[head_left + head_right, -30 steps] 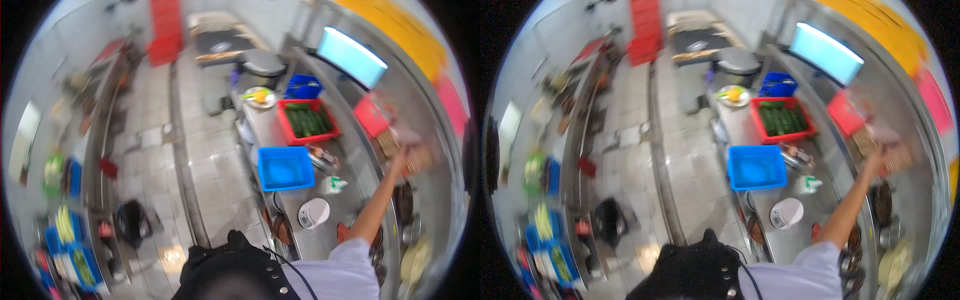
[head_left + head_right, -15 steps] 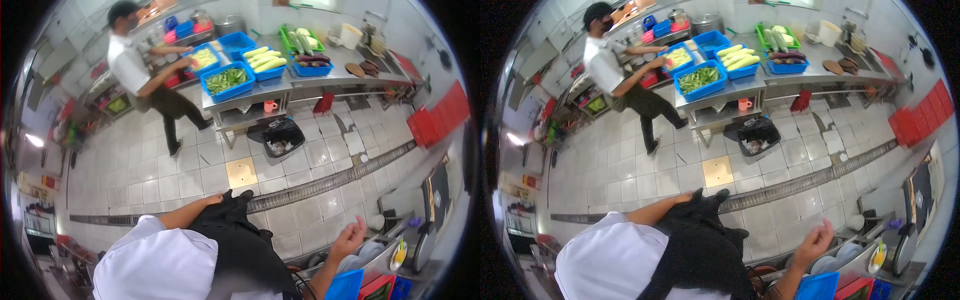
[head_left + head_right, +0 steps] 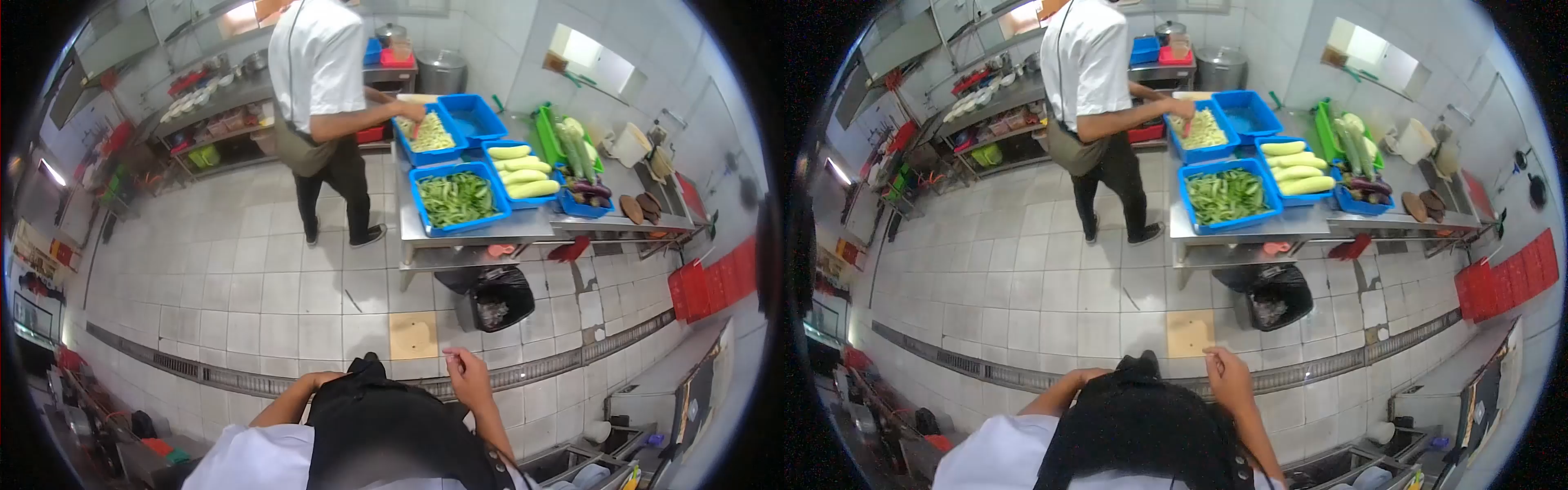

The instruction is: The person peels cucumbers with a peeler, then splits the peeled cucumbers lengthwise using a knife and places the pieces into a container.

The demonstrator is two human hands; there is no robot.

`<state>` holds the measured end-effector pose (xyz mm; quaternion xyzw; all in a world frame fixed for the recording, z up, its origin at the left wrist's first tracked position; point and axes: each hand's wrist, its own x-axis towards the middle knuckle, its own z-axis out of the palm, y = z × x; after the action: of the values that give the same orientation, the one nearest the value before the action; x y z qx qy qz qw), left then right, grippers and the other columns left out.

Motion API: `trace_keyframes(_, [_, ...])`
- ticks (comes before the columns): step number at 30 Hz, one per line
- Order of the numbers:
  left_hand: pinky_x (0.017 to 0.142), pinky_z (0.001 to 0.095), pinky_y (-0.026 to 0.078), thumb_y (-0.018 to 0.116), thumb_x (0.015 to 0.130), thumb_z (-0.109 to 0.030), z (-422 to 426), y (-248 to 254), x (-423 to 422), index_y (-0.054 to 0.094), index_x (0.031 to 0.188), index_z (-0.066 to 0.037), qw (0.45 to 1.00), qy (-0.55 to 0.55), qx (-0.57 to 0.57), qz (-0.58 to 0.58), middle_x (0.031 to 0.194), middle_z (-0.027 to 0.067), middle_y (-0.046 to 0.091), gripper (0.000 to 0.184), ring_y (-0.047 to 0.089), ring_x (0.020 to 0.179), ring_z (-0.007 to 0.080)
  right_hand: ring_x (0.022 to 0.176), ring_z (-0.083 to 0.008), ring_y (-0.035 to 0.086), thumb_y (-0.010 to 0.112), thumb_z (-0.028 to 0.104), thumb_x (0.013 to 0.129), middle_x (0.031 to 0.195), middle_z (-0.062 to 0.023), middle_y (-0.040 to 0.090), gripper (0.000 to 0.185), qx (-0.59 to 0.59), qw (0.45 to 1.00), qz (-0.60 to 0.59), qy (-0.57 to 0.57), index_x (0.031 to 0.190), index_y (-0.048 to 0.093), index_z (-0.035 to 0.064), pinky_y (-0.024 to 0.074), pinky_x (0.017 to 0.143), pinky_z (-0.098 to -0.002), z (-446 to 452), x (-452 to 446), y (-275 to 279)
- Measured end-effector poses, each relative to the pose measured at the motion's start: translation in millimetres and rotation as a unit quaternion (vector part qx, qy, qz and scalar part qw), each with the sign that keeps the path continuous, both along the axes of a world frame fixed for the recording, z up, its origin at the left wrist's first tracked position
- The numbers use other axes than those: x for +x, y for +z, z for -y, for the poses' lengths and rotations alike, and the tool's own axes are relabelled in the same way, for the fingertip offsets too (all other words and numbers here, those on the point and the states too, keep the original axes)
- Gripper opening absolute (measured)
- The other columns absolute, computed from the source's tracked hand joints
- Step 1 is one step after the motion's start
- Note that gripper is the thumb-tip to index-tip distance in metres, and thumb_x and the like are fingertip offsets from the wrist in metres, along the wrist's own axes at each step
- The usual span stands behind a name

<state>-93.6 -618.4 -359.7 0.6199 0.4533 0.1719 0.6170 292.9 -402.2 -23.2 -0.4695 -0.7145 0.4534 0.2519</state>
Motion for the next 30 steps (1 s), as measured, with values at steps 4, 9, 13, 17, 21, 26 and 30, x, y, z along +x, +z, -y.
trace_keyframes(4, [0.102,0.0378,0.048,0.063,0.098,-0.037,-0.8,122.5,-39.7,0.06,0.135,0.005,0.88,0.243,-0.407,0.034,0.129,0.0127,0.068,0.055,0.063,0.115,0.0237,0.068,-0.0228,0.06,0.061,0.019,0.098,0.076,-0.0127,0.064,0.023,-0.002,0.994,0.034,0.101,0.114,0.07,0.003,0.048,0.065,-0.0353,-54.4,-91.5,-5.1])
trace_keyframes(9, [0.091,0.0373,0.055,0.061,0.1,-0.037,41.2,124.7,-62.1,0.067,0.128,-0.004,0.793,0.419,-0.435,0.085,0.119,0.0064,0.072,0.044,0.07,0.103,0.02,0.078,-0.0337,0.068,0.063,0.021,0.096,0.086,-0.0181,0.07,0.024,0.009,0.985,0.078,0.156,0.113,0.07,0.0054,0.0525,0.073,-0.0425,-127.5,-169.7,-10.6])
trace_keyframes(13, [0.095,0.0387,0.052,0.059,0.1,-0.034,77.5,65.9,-63.9,0.068,0.124,-0.003,0.762,0.481,-0.432,-0.029,0.118,0.0087,0.071,0.04,0.066,0.107,0.021,0.081,-0.0374,0.068,0.062,0.02,0.096,0.092,-0.0198,0.072,0.023,0.036,0.984,0.103,0.141,0.11,0.071,0.0043,0.0533,0.076,-0.043,-179.1,-204.6,-6.0])
trace_keyframes(17, [0.097,0.0389,0.049,0.057,0.1,-0.034,72.8,44.9,-69.6,0.069,0.122,-0.001,0.814,0.428,-0.356,-0.167,0.119,0.0108,0.07,0.041,0.063,0.108,0.0217,0.082,-0.0361,0.069,0.063,0.019,0.095,0.091,-0.021,0.071,0.022,0.042,0.992,0.085,0.08,0.108,0.071,0.0036,0.053,0.075,-0.0426,-242.6,-217.8,-2.4])
trace_keyframes(21, [0.092,0.0369,0.05,0.055,0.101,-0.036,17.4,49.1,-100.5,0.069,0.12,-0.002,0.846,0.407,-0.309,-0.154,0.113,0.0098,0.071,0.041,0.064,0.102,0.0205,0.082,-0.036,0.068,0.063,0.013,0.094,0.091,-0.021,0.071,0.018,0.112,0.988,0.102,-0.037,0.105,0.071,0.0021,0.0529,0.075,-0.0429,-317.9,-224.4,-8.3])
trace_keyframes(26, [0.085,0.0344,0.051,0.052,0.103,-0.039,-88.8,74.5,-171.2,0.07,0.118,-0.003,0.883,0.349,-0.281,-0.142,0.107,0.0086,0.071,0.042,0.064,0.095,0.0191,0.084,-0.0373,0.068,0.063,0.011,0.093,0.091,-0.0202,0.07,0.015,0.215,0.963,0.105,-0.126,0.102,0.071,0.0018,0.0531,0.076,-0.0447,-438.0,-232.8,-22.1])
trace_keyframes(30, [0.08,0.0325,0.051,0.05,0.104,-0.041,-201.0,106.2,-259.9,0.07,0.115,-0.004,0.922,0.331,-0.188,-0.079,0.102,0.0077,0.072,0.044,0.065,0.089,0.0179,0.089,-0.0379,0.068,0.068,0.013,0.089,0.095,-0.0184,0.07,0.015,0.138,0.976,0.162,-0.038,0.101,0.072,0.0038,0.0538,0.078,-0.0455,-515.7,-241.9,-48.1])
